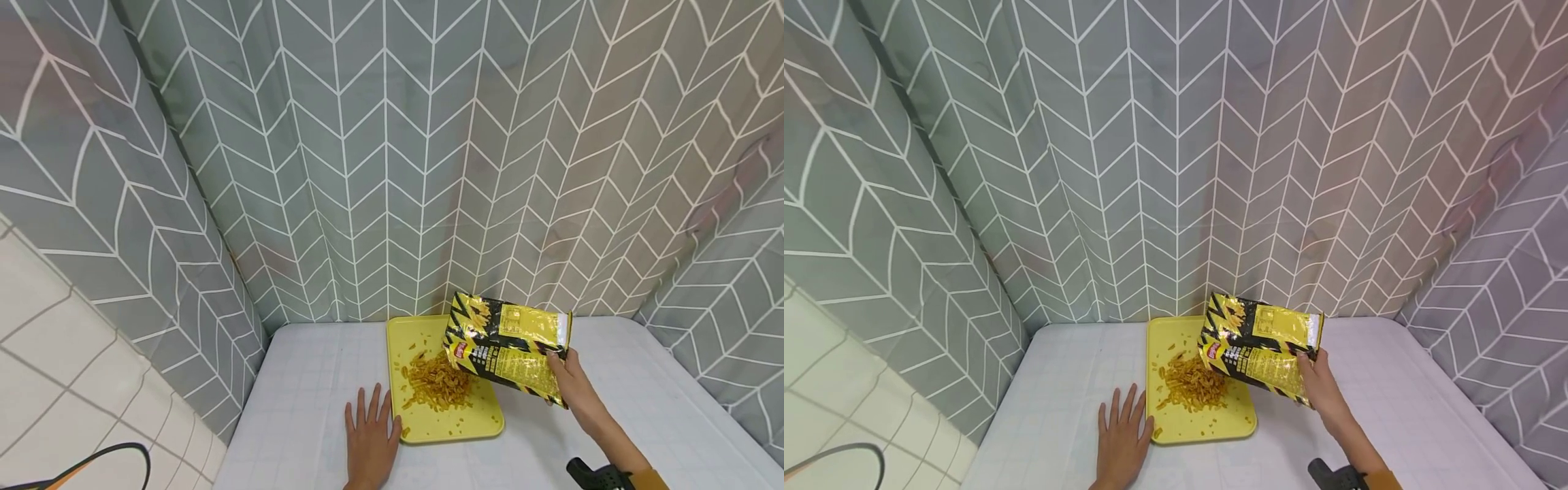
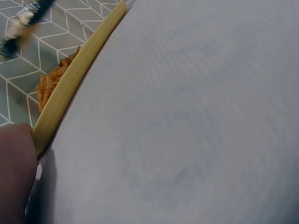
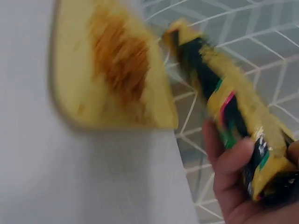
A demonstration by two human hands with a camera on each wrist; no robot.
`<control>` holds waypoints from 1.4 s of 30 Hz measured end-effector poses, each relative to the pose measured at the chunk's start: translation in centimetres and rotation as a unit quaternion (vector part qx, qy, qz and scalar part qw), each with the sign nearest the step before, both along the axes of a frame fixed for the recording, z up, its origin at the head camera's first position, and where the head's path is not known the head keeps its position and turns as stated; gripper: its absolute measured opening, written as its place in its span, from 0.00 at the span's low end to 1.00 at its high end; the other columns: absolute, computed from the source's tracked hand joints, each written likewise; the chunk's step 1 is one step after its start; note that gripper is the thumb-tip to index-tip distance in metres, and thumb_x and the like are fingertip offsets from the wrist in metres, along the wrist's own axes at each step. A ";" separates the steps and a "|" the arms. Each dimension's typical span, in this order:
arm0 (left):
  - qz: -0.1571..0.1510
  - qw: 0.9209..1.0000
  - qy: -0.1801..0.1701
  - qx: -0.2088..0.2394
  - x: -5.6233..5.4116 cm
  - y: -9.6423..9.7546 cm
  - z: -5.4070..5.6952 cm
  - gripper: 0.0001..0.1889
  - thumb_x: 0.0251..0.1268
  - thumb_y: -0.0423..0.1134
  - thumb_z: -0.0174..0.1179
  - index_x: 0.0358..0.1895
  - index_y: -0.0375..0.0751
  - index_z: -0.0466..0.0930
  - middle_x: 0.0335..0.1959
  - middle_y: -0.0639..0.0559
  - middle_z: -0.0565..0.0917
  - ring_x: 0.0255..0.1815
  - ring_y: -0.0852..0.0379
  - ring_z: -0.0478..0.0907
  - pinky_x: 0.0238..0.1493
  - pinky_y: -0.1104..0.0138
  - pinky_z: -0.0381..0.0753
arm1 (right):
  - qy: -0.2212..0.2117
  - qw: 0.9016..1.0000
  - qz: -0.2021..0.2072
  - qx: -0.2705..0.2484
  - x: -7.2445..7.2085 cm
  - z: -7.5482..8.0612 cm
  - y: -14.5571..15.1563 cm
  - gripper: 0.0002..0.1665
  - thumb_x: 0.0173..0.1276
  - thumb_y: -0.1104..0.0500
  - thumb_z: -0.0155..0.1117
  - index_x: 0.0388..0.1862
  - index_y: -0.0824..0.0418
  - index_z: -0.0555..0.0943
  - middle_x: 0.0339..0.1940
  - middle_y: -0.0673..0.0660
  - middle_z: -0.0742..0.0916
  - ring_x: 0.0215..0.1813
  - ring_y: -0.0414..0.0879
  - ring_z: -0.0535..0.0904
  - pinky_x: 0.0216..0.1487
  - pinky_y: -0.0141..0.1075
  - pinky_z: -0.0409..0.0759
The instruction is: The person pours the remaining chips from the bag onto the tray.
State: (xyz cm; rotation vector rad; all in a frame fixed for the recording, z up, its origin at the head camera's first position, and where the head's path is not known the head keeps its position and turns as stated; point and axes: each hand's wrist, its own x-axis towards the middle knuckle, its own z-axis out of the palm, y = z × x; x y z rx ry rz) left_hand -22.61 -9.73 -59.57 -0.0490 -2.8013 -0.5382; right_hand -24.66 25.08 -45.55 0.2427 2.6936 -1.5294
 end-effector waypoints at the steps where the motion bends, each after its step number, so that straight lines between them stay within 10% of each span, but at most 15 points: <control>1: 0.000 1.000 0.003 -0.002 0.0 0.0 0.0 0.28 0.74 0.55 0.55 0.72 0.49 0.75 0.79 0.50 0.70 0.83 0.37 0.58 0.80 0.36 0.52 | -0.001 1.000 -0.001 -0.005 0.0 0.0 0.0 0.37 0.87 0.44 0.27 0.77 0.69 0.38 0.40 0.62 0.82 0.27 0.44 0.78 0.26 0.38 0.81; 8: 0.000 1.000 -0.013 -0.001 0.0 0.0 0.0 0.29 0.75 0.57 0.53 0.73 0.50 0.74 0.80 0.50 0.68 0.84 0.38 0.56 0.81 0.37 0.49 | 0.032 0.997 -0.014 0.073 0.0 -0.3 0.1 0.34 0.87 0.50 0.31 0.75 0.74 0.42 0.32 0.63 0.78 0.24 0.45 0.75 0.21 0.36 0.79; 17: 0.002 1.000 -0.027 -0.006 -0.1 0.0 -0.1 0.29 0.75 0.57 0.52 0.74 0.51 0.73 0.81 0.51 0.67 0.85 0.39 0.55 0.82 0.37 0.48 | 0.018 0.999 -0.026 0.020 0.0 -0.2 0.2 0.36 0.87 0.47 0.26 0.77 0.73 0.39 0.39 0.65 0.80 0.27 0.44 0.77 0.25 0.38 0.81; 35: 0.003 1.000 -0.021 -0.010 -0.1 0.0 0.1 0.29 0.75 0.57 0.52 0.74 0.50 0.73 0.81 0.51 0.67 0.84 0.38 0.56 0.82 0.37 0.49 | 0.065 0.992 -0.017 0.103 0.0 -0.2 -0.3 0.32 0.87 0.52 0.30 0.74 0.76 0.44 0.33 0.66 0.78 0.23 0.45 0.75 0.20 0.34 0.77; 42: 0.003 0.999 -0.034 -0.006 -0.1 0.1 0.0 0.29 0.75 0.57 0.52 0.74 0.50 0.73 0.81 0.51 0.66 0.85 0.38 0.54 0.83 0.37 0.47 | 0.030 0.999 -0.033 0.026 0.1 0.0 -0.5 0.36 0.87 0.46 0.27 0.78 0.70 0.41 0.44 0.70 0.80 0.30 0.43 0.78 0.26 0.37 0.82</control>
